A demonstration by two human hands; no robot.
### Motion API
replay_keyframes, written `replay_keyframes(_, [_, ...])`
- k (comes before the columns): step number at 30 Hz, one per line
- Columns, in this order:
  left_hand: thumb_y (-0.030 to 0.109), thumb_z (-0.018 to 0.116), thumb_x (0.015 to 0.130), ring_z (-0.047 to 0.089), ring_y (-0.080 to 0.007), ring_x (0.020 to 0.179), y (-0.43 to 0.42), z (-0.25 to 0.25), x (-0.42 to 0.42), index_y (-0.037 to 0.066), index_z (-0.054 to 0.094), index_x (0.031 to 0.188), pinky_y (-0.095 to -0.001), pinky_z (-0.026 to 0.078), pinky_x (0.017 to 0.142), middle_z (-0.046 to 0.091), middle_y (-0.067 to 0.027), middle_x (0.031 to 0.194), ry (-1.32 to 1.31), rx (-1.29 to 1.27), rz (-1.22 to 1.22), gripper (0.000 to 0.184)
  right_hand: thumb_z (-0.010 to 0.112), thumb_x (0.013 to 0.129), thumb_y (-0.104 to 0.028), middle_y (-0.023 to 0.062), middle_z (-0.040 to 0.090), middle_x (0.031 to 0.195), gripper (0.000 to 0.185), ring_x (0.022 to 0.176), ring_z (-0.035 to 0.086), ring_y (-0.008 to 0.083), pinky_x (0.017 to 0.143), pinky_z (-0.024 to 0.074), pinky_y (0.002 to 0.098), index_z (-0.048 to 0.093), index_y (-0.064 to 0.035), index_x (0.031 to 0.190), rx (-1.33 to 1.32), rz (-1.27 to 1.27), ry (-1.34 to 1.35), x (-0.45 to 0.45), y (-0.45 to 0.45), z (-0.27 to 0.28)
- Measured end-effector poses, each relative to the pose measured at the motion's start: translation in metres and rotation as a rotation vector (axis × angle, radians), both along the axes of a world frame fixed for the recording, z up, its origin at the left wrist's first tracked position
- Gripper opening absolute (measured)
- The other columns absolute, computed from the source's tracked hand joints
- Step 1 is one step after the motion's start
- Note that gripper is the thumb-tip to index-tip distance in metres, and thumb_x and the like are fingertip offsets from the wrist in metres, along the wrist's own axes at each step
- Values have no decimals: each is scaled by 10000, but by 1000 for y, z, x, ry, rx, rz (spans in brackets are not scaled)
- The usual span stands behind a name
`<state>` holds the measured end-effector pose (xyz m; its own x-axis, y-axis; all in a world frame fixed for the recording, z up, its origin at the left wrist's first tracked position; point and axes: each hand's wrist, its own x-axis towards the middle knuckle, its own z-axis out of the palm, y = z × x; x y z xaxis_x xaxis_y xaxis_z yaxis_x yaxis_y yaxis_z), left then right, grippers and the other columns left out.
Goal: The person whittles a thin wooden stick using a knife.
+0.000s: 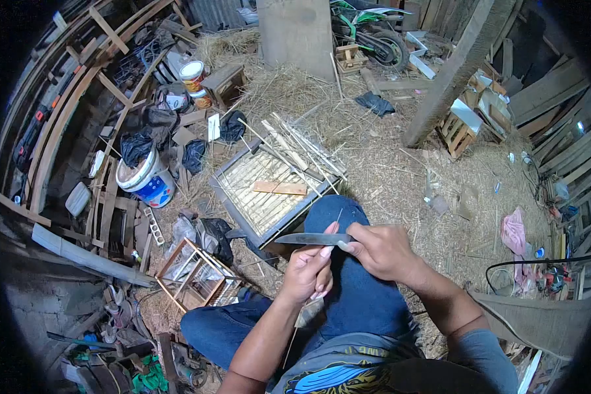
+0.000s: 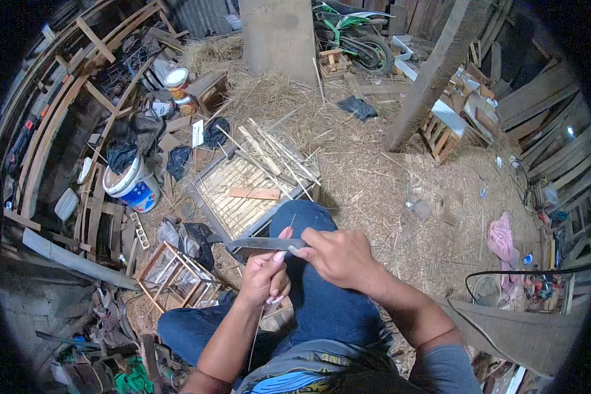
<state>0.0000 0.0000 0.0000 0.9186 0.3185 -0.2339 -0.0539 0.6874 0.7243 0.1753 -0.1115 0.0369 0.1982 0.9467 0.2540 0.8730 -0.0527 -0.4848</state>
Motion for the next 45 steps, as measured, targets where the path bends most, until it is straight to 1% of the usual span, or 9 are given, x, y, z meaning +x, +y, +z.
replay_keyframes(6, [174,413,1059,292,-96,289,0,2,-6,86,331,1527,-269,341,339,344,10,425,21,-128,-2,484,583,955,-391,83,633,646,275,562,645,308,453,458,424,566,-131,867,39,15,-70,9,2,1])
replay_keyframes(8, [177,440,1059,311,-66,323,-2,-3,-11,86,360,1517,-241,355,366,350,28,449,-77,-173,-15,474,576,965,-391,84,611,605,284,523,627,302,440,445,423,577,-127,859,-6,-202,-84,25,1,-4])
replay_keyframes(11, [170,425,1062,295,-74,317,-4,-2,-15,96,339,1527,-251,355,364,349,23,442,-128,-204,-2,479,573,971,-389,83,589,571,283,493,612,299,429,432,423,587,-128,865,10,-229,-25,35,-6,7])
replay_keyframes(15, [183,409,1065,284,-98,292,-2,1,-9,103,330,1529,-263,352,358,360,-1,429,-134,-271,6,477,591,959,-368,79,609,620,251,530,619,302,451,437,420,578,-137,861,101,-38,-17,4,-4,7])
replay_keyframes(23, [165,396,1066,294,-89,292,-2,-10,-16,100,345,1522,-263,335,345,333,8,418,-157,-336,-27,463,573,965,-368,76,616,626,249,548,632,301,462,448,428,568,-138,870,58,-33,-41,18,-1,3])
replay_keyframes(25, [160,397,1066,290,-83,295,-3,-1,-19,115,349,1524,-264,327,342,318,13,419,-239,-269,-61,463,557,975,-390,74,609,610,276,528,630,288,452,447,419,572,-136,869,-21,-273,-53,39,-3,3])
replay_keyframes(35, [178,414,1065,291,-87,307,0,-1,-12,119,351,1525,-259,332,356,342,10,434,-151,-233,-41,468,541,991,-376,110,603,617,263,524,617,338,435,440,436,582,-129,910,117,-7,14,4,4,2])
replay_keyframes(39, [176,423,1059,297,-83,308,-4,3,-17,116,344,1528,-254,348,356,342,9,435,-173,-211,-57,480,524,999,-391,86,589,575,305,507,624,310,428,435,421,588,-126,862,48,-240,-25,27,4,8])
replay_keyframes(45, [187,385,1064,295,-99,283,1,1,-9,129,288,1546,-265,326,315,349,0,422,-131,-212,30,495,560,975,-392,79,611,630,276,524,625,298,439,444,410,579,-134,881,102,-5,13,-2,-1,9])
